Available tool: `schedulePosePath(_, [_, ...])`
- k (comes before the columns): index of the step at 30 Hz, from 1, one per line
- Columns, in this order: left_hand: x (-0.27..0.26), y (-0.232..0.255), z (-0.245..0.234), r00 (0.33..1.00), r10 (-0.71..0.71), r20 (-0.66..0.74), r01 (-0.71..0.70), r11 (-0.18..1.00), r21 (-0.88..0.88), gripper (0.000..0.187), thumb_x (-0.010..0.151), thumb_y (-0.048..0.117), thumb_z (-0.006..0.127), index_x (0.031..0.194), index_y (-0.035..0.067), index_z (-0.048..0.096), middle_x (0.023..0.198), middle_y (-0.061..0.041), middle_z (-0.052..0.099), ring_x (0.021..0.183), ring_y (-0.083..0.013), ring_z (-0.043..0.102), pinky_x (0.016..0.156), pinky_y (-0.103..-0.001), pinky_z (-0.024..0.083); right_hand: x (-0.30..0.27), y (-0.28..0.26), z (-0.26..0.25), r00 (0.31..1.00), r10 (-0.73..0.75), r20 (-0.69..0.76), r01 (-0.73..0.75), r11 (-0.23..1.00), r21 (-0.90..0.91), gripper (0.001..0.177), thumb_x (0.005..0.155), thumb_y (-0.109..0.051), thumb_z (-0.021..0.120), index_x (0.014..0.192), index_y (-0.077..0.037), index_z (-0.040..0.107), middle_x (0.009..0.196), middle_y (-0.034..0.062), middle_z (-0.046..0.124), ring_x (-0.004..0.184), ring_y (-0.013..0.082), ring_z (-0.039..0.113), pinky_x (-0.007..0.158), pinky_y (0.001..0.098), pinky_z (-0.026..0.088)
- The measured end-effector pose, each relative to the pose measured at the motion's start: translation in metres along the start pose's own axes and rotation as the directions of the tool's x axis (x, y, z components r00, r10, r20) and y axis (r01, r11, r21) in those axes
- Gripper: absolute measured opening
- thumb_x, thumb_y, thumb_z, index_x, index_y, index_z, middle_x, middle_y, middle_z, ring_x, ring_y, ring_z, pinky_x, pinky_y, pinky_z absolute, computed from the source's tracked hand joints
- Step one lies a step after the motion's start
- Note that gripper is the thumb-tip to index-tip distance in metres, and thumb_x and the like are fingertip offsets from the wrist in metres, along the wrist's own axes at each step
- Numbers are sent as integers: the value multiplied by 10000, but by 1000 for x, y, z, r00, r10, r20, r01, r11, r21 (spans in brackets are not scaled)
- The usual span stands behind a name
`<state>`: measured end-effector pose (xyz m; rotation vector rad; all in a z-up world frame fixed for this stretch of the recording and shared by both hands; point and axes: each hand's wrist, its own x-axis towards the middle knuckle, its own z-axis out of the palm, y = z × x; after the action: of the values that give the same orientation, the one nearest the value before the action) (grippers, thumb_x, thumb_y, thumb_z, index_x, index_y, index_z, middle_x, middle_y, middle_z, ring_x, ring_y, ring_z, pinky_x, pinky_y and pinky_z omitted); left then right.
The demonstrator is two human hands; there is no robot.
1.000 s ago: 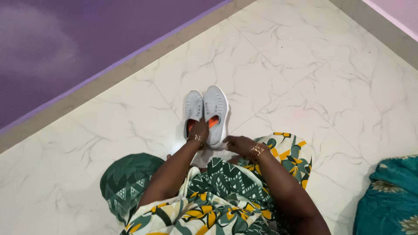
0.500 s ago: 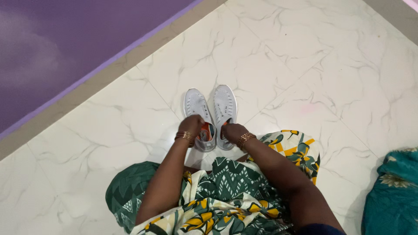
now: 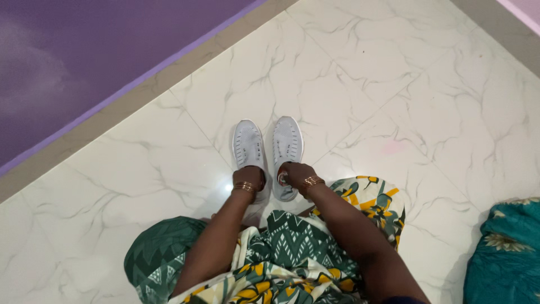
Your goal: The person unlaces a pair of blue sneakers and then begins to re-lace them. They then switch to a pair of white sneakers, remove the laces, and start re-lacing them as well.
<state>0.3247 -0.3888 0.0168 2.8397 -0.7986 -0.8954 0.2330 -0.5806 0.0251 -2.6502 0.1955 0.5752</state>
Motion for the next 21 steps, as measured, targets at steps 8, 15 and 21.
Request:
schedulePosePath(8, [-80,-67,-113,881,-93,-464,-241,757,-608,121,881,159,724,966,107,655,928,-117,756,869,-271,749,762,-386,573,-41,-13,-80,919,39,-393,280,636,719,225,962,23,602,1174,-52,588,1019,135,761,941,219,772,828,369,637])
schedulePosePath(15, [-138,-80,-148,646,-350,-678,-430,567,-702,361,954,103,689,1294,87,568,1266,-102,620,1120,-240,648,891,-380,554,-41,-101,-71,835,-382,-396,528,352,773,603,944,92,490,1514,-83,398,1553,114,422,1373,228,510,1135,371,468])
schedulePosePath(21, [-126,-106,-130,550,-398,-734,-484,564,-669,340,984,71,662,1319,100,609,1410,-93,568,1299,-223,576,1019,-366,487,-32,-63,-77,912,-199,-358,393,675,625,378,1021,-89,574,1398,-110,573,1339,117,682,1235,232,675,1034,362,568])
